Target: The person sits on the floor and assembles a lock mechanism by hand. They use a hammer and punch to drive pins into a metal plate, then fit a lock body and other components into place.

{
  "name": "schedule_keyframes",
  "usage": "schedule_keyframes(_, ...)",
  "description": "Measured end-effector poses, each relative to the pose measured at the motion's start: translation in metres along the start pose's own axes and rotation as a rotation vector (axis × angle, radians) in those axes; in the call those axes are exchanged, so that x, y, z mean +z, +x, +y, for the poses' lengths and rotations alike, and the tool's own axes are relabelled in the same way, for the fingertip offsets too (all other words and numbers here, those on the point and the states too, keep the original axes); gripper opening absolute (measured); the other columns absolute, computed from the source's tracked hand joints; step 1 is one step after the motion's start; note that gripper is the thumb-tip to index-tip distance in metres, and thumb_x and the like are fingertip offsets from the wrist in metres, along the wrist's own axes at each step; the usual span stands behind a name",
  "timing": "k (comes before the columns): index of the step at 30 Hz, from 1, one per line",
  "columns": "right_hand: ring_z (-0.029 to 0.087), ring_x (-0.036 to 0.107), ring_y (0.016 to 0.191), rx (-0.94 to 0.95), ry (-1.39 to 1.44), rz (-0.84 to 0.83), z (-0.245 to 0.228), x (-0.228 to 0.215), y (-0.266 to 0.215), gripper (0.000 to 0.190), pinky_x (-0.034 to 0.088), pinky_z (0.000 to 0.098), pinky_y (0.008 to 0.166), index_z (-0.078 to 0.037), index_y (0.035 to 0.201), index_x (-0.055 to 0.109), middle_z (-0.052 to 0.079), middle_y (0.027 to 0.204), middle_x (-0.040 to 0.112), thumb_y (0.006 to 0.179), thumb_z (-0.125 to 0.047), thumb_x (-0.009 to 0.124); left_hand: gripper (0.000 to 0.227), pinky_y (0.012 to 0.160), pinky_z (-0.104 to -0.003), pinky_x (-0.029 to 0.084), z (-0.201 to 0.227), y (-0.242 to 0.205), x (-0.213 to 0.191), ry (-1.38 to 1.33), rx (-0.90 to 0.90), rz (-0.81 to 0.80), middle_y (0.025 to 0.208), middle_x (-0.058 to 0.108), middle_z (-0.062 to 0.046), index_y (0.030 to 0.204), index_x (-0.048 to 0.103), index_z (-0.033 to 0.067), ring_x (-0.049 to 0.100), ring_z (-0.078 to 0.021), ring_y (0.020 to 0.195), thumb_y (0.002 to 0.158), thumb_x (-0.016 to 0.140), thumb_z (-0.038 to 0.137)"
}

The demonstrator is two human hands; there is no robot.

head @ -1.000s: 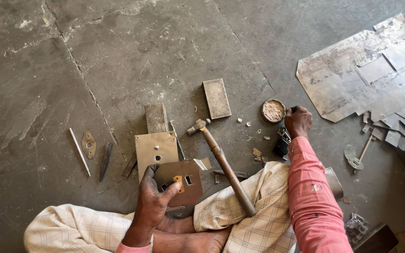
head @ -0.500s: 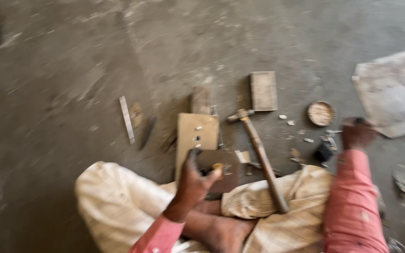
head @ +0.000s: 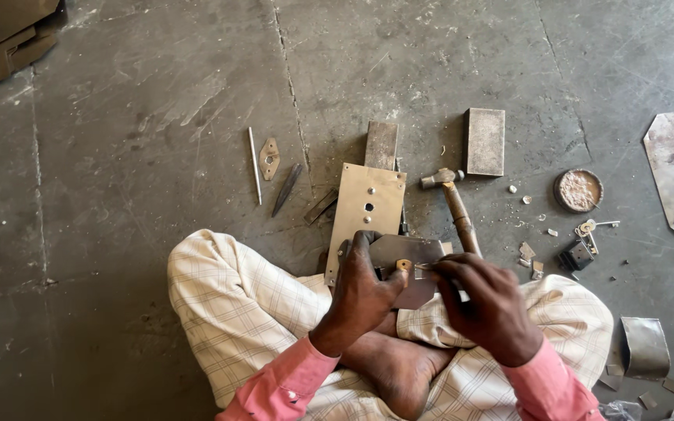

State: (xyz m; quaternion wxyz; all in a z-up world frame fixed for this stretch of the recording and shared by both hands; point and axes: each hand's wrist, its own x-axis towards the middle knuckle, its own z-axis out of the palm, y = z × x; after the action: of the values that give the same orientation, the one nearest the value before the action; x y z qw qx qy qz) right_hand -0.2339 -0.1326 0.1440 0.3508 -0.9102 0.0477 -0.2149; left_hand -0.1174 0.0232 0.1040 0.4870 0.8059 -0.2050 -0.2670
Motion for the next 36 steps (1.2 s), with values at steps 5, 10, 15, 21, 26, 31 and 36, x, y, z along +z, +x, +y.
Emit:
schedule_keyframes(5,0.028,0.070,0.072,-0.119,-0.145,-0.092,-0.017,0.003,0.017,0.016,0.057,0.0382,0.059,0.002,0.097,0.066,0.013,0.089,0.070,0.081,0.004,0.071,0.052,0.085,-0.044,0.057,0.011,-0.005,-0.008,-0.117,0.053,-0.008,0.102,0.072,-0.022,0.121,0.052,-0.0032,0.072,-0.0340,0.095,0.078,0.076,0.012)
schedule_keyframes(10,0.026,0.069,0.071,-0.165,-0.202,-0.116,-0.018,0.007,0.014,0.016,0.058,0.0377,0.059,0.003,0.096,0.066,0.013,0.087,0.069,0.081,0.004,0.071,0.051,0.082,-0.042,0.059,0.013,-0.006,-0.010,-0.156,0.016,-0.036,0.101,0.072,-0.022,0.120,0.050,-0.0037,0.074,-0.0325,0.091,0.079,0.076,0.009)
schedule_keyframes(15,0.021,0.069,0.068,-0.200,-0.325,-0.168,-0.013,0.016,0.009,0.012,0.058,0.0353,0.056,0.002,0.092,0.067,0.011,0.083,0.069,0.082,0.001,0.073,0.050,0.086,-0.044,0.056,0.013,-0.005,-0.011,-0.111,0.114,-0.003,0.100,0.073,-0.023,0.119,0.051,-0.0043,0.073,-0.0348,0.094,0.078,0.078,0.006)
schedule_keyframes(21,0.020,0.069,0.066,-0.208,-0.337,-0.194,-0.007,0.015,0.012,0.007,0.055,0.0307,0.051,-0.001,0.091,0.071,0.012,0.082,0.070,0.085,0.000,0.074,0.052,0.085,-0.045,0.056,0.012,-0.004,-0.014,-0.120,0.031,-0.013,0.101,0.073,-0.022,0.121,0.051,-0.0039,0.071,-0.0350,0.095,0.079,0.078,0.011)
schedule_keyframes(26,0.022,0.066,0.061,0.063,-0.123,-0.094,-0.009,0.008,0.014,0.011,0.053,0.0371,0.055,-0.005,0.084,0.070,0.007,0.076,0.068,0.083,-0.010,0.079,0.059,0.086,-0.047,0.054,0.008,-0.003,-0.016,-0.029,0.018,-0.002,0.107,0.068,-0.026,0.124,0.051,-0.0039,0.067,-0.0377,0.099,0.076,0.080,0.013)
schedule_keyframes(31,0.026,0.067,0.065,0.071,-0.161,-0.085,-0.013,0.008,0.019,0.010,0.053,0.0387,0.058,-0.005,0.087,0.071,0.008,0.078,0.067,0.082,-0.008,0.079,0.058,0.087,-0.045,0.055,0.005,-0.003,-0.016,-0.100,0.018,-0.038,0.109,0.067,-0.024,0.124,0.051,-0.0028,0.067,-0.0352,0.100,0.076,0.079,0.015)
schedule_keyframes(36,0.023,0.069,0.068,0.079,-0.041,-0.004,-0.014,0.005,0.020,0.010,0.055,0.0346,0.060,-0.003,0.093,0.070,0.008,0.087,0.070,0.086,-0.006,0.075,0.057,0.085,-0.046,0.055,0.001,-0.003,-0.017,-0.107,0.008,-0.058,0.109,0.065,-0.024,0.121,0.052,-0.0034,0.067,-0.0352,0.099,0.075,0.081,0.014)
